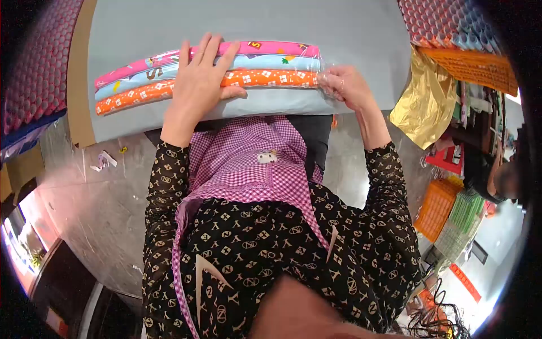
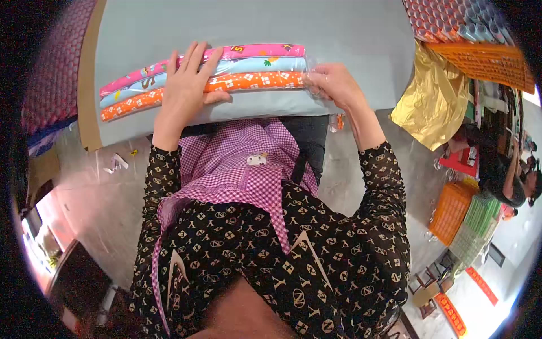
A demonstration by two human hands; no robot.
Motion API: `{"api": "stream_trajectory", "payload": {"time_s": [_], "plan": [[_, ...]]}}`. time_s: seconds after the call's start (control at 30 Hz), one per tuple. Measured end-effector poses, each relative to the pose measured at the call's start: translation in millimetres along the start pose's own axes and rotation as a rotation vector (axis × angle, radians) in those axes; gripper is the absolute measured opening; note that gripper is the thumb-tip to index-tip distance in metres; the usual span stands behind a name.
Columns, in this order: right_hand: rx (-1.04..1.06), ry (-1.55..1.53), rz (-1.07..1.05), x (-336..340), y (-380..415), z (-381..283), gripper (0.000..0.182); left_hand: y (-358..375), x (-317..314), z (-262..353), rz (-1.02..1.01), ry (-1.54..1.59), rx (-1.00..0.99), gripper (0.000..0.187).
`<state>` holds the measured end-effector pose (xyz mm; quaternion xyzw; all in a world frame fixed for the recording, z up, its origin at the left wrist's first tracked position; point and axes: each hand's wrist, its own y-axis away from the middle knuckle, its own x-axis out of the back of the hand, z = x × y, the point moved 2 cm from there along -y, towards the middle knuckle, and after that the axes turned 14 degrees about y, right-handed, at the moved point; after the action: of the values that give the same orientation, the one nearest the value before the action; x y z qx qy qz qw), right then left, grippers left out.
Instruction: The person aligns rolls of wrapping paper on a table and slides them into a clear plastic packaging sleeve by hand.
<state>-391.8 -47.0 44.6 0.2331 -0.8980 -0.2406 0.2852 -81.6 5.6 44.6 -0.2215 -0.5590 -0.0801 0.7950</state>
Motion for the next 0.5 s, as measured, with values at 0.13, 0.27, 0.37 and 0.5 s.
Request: {"api": "stream_trajectory", "payload": {"time_s": [0.13, 0.27, 0.37, 0.5], "plan": [[-0.013, -0.091, -0.006, -1.9, -6.8, 11.8, 0.022, -0.7, -0.5, 0.6, 0.003, 0.005, 0.004, 0.096], [0.001, -0.095, -0.038, -4.1, -6.8, 10.9, 0.022, -0.5, -2.6, -1.4, -0.010, -0.015, -0.012, 0.095], [0.053, -0.118, -0.078, -3.2, -7.9, 13.6, 0.021, -0.3, -2.5, -2.4, 0.019, -0.017, -0.031, 0.095], [0.034, -0.019, 0.060, -0.4, -3.8, 7.5, 0.020, -1.6, -1.7, -2.5, 0.010, -0.030, -0.024, 0.094]]}}
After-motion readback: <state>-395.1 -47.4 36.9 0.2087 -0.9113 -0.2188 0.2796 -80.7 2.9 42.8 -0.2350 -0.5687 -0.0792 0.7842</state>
